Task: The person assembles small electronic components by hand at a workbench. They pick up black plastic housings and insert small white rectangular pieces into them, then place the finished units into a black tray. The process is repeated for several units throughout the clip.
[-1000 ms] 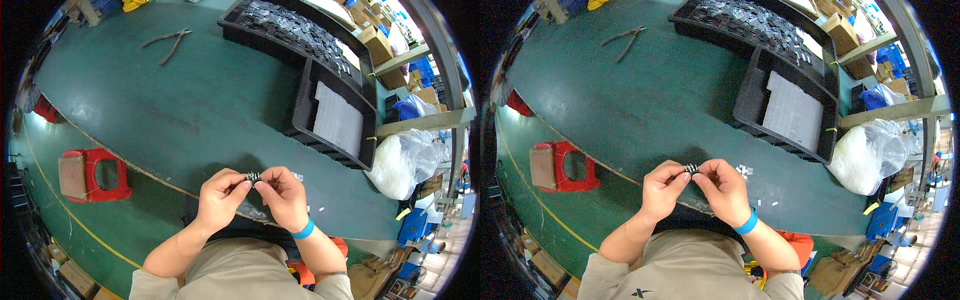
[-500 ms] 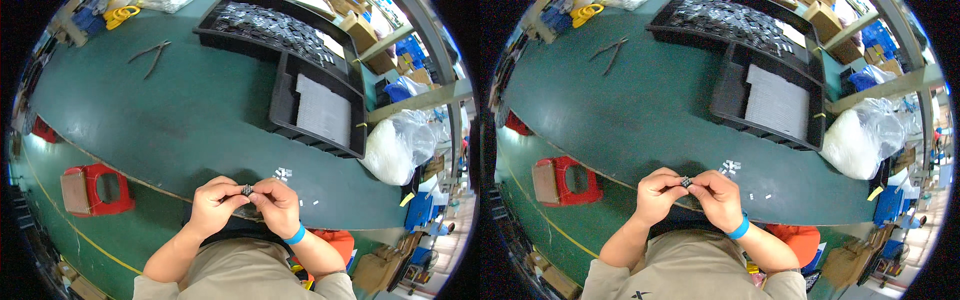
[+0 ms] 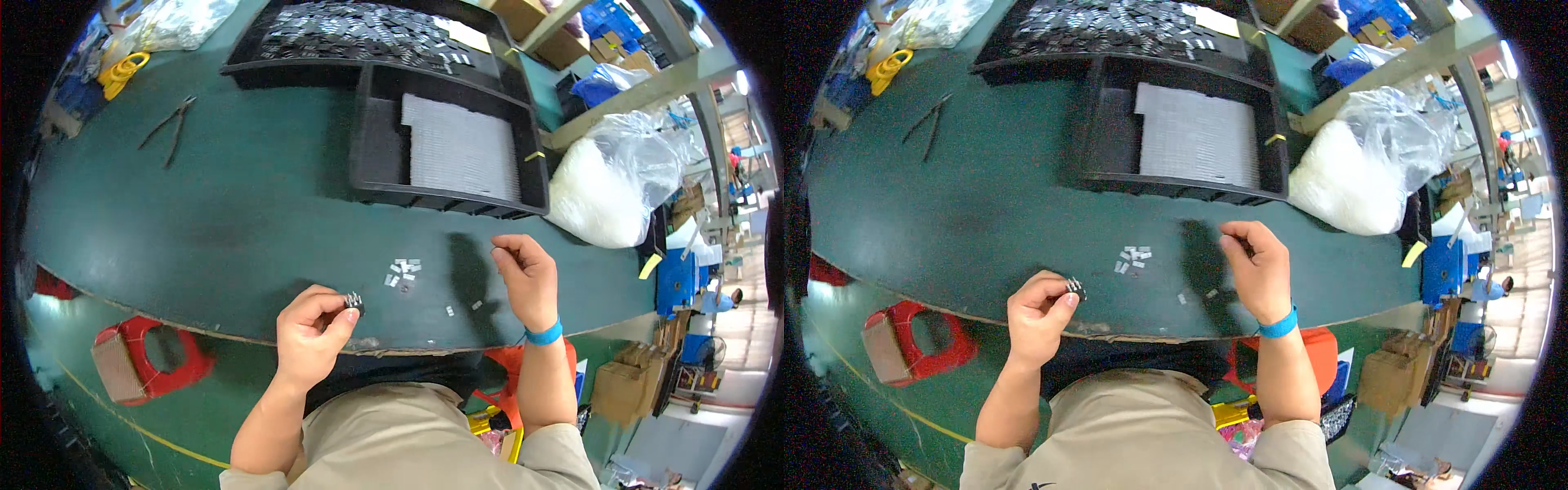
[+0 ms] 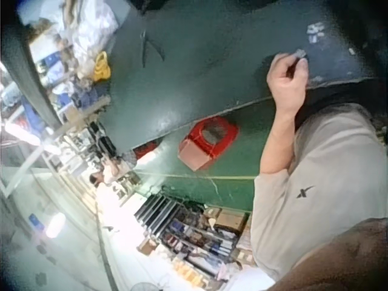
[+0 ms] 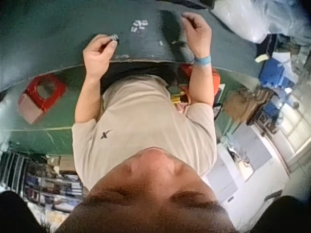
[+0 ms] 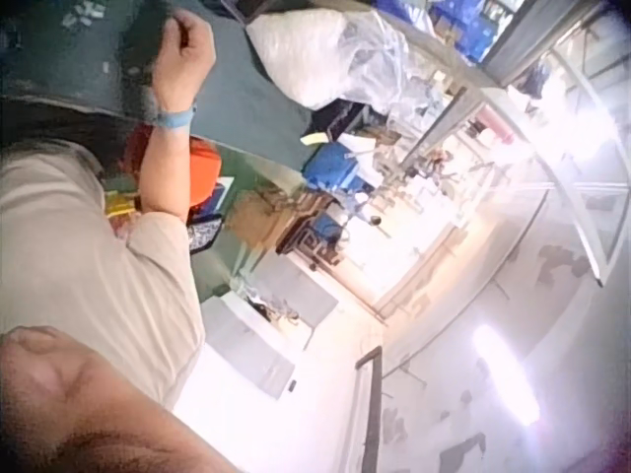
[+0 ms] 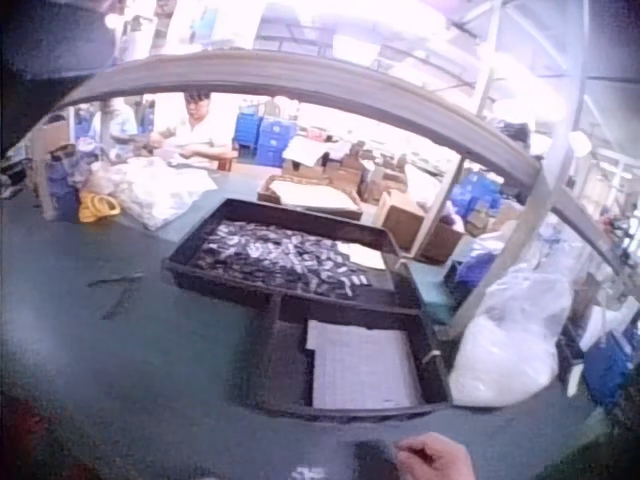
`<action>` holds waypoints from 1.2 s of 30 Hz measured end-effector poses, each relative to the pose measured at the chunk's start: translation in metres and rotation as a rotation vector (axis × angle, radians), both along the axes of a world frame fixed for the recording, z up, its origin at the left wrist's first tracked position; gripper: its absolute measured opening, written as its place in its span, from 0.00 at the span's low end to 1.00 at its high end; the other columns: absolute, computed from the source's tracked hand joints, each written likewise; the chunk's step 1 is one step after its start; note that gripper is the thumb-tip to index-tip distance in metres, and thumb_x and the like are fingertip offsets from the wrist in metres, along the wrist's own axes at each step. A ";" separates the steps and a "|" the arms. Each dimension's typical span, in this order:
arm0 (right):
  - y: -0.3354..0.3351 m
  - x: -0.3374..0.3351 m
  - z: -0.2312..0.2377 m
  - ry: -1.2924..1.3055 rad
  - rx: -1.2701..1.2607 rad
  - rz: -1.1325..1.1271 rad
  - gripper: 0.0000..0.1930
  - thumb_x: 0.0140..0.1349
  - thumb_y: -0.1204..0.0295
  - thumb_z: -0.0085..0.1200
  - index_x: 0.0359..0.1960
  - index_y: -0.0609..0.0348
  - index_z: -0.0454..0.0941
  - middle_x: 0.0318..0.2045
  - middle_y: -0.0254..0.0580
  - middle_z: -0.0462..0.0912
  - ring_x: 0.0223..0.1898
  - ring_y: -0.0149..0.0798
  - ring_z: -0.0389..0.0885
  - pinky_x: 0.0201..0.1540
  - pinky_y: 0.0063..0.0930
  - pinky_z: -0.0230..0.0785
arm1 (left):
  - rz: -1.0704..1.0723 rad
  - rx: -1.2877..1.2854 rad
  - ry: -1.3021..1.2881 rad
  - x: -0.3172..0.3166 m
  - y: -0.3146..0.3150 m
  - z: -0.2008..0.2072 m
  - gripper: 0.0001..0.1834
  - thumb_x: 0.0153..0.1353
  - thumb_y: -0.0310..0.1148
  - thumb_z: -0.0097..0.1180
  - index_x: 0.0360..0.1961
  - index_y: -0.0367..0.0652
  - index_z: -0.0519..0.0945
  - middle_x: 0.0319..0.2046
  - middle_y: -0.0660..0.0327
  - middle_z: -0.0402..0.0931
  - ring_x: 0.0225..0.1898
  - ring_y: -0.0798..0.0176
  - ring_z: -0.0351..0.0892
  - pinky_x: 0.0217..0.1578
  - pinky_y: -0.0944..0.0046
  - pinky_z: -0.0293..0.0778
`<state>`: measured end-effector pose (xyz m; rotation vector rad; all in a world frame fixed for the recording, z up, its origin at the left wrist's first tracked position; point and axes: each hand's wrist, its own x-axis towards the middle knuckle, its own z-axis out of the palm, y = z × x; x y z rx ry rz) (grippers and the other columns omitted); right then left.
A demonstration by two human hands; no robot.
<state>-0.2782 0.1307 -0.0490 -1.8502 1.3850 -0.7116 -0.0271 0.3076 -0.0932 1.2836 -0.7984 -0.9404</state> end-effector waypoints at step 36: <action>0.057 0.036 0.018 -0.035 -0.063 0.552 0.08 0.57 0.82 0.64 0.37 0.63 0.78 0.33 0.50 0.80 0.33 0.52 0.82 0.36 0.39 0.75 | -0.296 -0.183 -0.489 -0.020 -0.026 -0.011 0.13 0.51 0.25 0.72 0.39 0.40 0.86 0.33 0.58 0.80 0.30 0.61 0.79 0.28 0.65 0.74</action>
